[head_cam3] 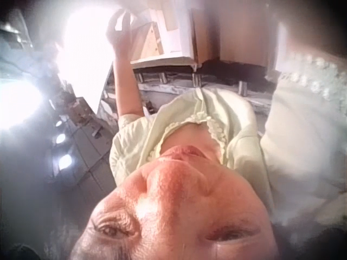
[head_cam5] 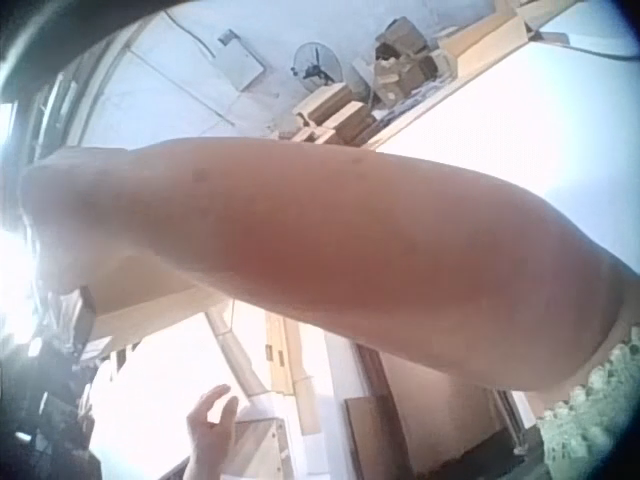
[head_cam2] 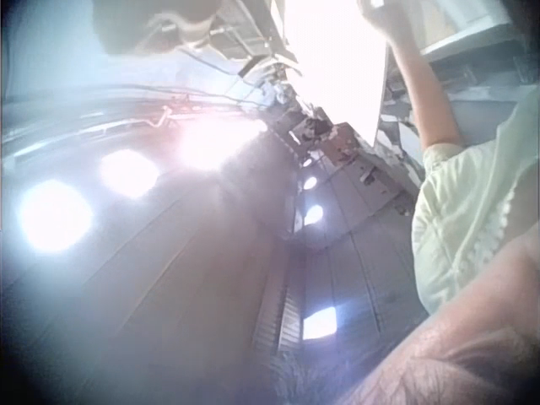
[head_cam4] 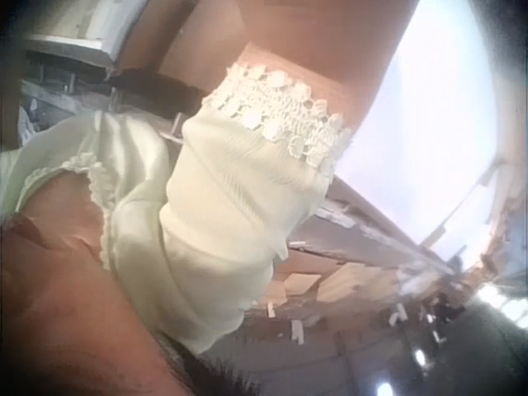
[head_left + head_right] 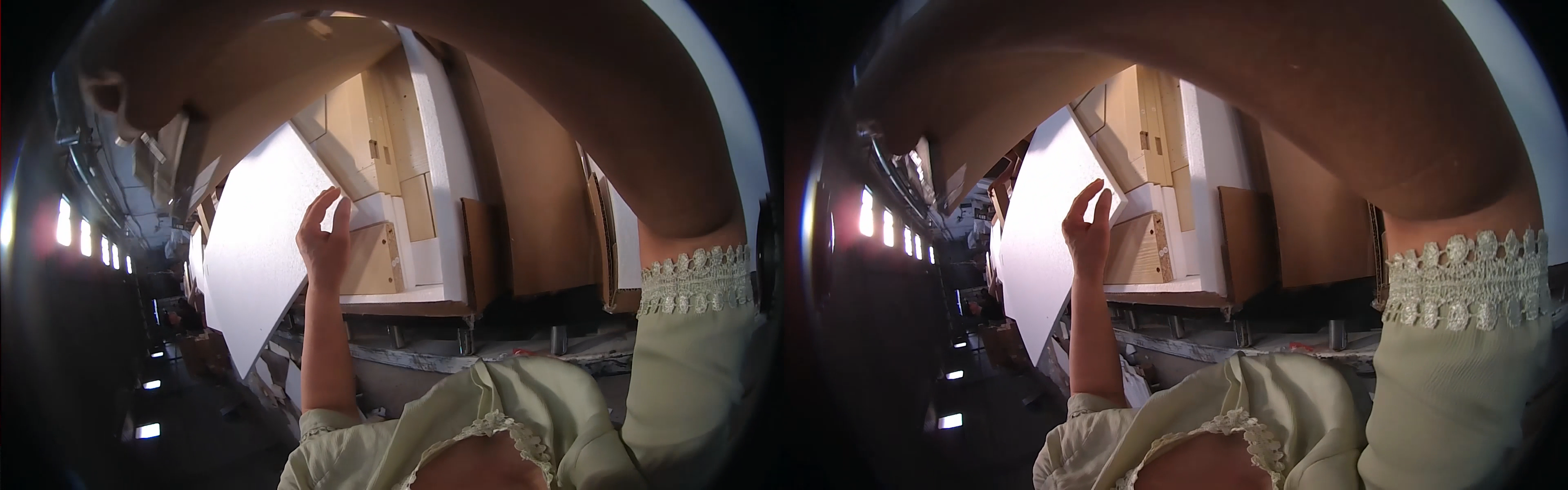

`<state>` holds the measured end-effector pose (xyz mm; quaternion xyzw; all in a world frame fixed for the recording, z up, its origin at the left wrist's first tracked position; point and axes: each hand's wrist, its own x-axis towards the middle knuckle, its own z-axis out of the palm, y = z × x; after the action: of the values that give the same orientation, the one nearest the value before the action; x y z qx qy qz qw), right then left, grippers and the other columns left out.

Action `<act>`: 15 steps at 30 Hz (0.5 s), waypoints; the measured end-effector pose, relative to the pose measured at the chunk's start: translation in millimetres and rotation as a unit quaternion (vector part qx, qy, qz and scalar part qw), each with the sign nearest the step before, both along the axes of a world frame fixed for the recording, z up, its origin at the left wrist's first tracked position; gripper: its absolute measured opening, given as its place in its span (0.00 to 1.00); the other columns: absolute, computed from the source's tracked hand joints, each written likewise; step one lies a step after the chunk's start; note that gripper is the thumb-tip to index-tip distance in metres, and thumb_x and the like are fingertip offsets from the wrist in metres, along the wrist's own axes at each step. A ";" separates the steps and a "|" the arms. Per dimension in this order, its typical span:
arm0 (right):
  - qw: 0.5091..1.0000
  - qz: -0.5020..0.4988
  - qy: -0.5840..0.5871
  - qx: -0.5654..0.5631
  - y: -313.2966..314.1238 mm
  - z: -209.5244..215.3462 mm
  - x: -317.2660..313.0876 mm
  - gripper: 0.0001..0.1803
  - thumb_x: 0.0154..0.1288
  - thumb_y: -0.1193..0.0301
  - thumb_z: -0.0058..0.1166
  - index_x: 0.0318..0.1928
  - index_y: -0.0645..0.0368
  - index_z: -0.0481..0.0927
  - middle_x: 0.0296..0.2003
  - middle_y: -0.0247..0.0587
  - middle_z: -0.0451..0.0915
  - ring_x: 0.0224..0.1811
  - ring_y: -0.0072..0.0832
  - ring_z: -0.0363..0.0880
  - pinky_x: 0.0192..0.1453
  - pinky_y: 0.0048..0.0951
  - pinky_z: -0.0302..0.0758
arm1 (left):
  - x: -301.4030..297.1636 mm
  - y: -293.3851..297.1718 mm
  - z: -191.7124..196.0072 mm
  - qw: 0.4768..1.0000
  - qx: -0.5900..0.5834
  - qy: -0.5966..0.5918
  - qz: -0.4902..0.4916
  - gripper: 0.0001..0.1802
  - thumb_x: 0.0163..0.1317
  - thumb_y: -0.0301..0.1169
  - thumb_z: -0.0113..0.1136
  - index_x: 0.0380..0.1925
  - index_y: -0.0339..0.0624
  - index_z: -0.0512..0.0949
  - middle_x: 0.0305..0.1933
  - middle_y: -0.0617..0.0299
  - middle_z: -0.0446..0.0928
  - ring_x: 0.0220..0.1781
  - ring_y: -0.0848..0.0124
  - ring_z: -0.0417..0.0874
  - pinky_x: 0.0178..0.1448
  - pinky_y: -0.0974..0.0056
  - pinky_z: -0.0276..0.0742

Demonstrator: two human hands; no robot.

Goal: The person packs furniture components into cardboard boxes on an assembly line by placing wooden panels, protective foam padding, and cardboard inserts into the boxes by hand.

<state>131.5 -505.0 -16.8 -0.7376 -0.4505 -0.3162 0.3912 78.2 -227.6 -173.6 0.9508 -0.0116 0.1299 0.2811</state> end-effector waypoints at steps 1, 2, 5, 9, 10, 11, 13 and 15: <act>1.000 -0.010 0.003 -0.007 8.0 -1.7 -8.0 0.12 0.62 0.70 0.56 0.36 0.70 0.81 0.21 0.46 0.79 0.22 0.30 0.77 0.27 0.34 0.73 | -10.0 15.4 -9.2 0.997 0.073 -0.017 -0.030 0.12 0.59 0.31 0.64 0.42 0.40 0.82 0.52 0.51 0.80 0.57 0.59 0.78 0.60 0.58 0.72; 0.999 -0.024 0.016 -0.015 16.5 -2.1 -8.2 0.12 0.62 0.70 0.56 0.35 0.70 0.81 0.21 0.46 0.79 0.22 0.30 0.77 0.27 0.34 0.73 | -14.2 34.3 -11.9 0.986 0.150 -0.032 -0.062 0.12 0.58 0.32 0.64 0.42 0.40 0.83 0.52 0.51 0.80 0.59 0.57 0.77 0.62 0.56 0.70; 0.994 -0.054 0.045 -0.086 27.4 -25.3 -3.0 0.11 0.62 0.69 0.57 0.38 0.66 0.81 0.25 0.44 0.80 0.26 0.30 0.79 0.31 0.33 0.76 | -33.8 79.5 -20.1 0.984 0.166 -0.055 -0.037 0.11 0.55 0.31 0.67 0.39 0.42 0.83 0.50 0.52 0.80 0.61 0.54 0.75 0.64 0.53 0.66; 0.991 -0.010 -0.095 -0.099 60.4 -100.5 5.0 0.09 0.67 0.66 0.53 0.34 0.57 0.80 0.27 0.41 0.81 0.25 0.28 0.80 0.32 0.27 0.79 | -60.2 156.5 -45.1 0.985 0.071 -0.147 0.046 0.07 0.54 0.29 0.67 0.34 0.40 0.84 0.47 0.53 0.82 0.58 0.56 0.77 0.62 0.56 0.70; 0.986 -0.017 -0.082 -0.144 67.8 -116.9 -5.4 0.08 0.65 0.66 0.55 0.36 0.58 0.79 0.30 0.41 0.81 0.28 0.30 0.80 0.34 0.28 0.80 | -65.7 178.0 -44.9 0.981 0.084 -0.167 0.057 0.07 0.55 0.27 0.66 0.34 0.41 0.84 0.47 0.53 0.82 0.58 0.56 0.78 0.62 0.56 0.70; 0.984 -0.004 -0.109 -0.144 72.2 -134.4 -16.4 0.09 0.63 0.66 0.57 0.38 0.58 0.78 0.33 0.39 0.80 0.34 0.32 0.81 0.37 0.30 0.81 | -70.8 194.8 -44.1 0.978 0.093 -0.177 0.061 0.07 0.56 0.26 0.65 0.35 0.39 0.84 0.47 0.53 0.82 0.58 0.58 0.78 0.62 0.58 0.71; 0.978 -0.038 -0.064 -0.195 88.9 -173.5 -45.1 0.10 0.60 0.65 0.60 0.36 0.57 0.77 0.31 0.38 0.79 0.36 0.32 0.80 0.40 0.30 0.81 | -85.2 225.6 -48.0 0.976 0.084 -0.189 0.071 0.05 0.58 0.24 0.64 0.35 0.38 0.83 0.47 0.54 0.82 0.57 0.60 0.79 0.63 0.58 0.70; 0.970 -0.065 0.004 -0.236 87.8 -200.0 -69.6 0.11 0.58 0.65 0.61 0.38 0.56 0.78 0.38 0.34 0.79 0.46 0.32 0.77 0.44 0.31 0.80 | -95.3 243.3 -49.3 0.974 0.081 -0.207 0.051 0.05 0.57 0.24 0.64 0.34 0.39 0.83 0.46 0.55 0.82 0.57 0.60 0.79 0.65 0.56 0.67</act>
<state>61.9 -417.2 -216.8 -0.8381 -0.4617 -0.2228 0.1863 -17.1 15.7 -222.9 0.9223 -0.0320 0.3367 0.1872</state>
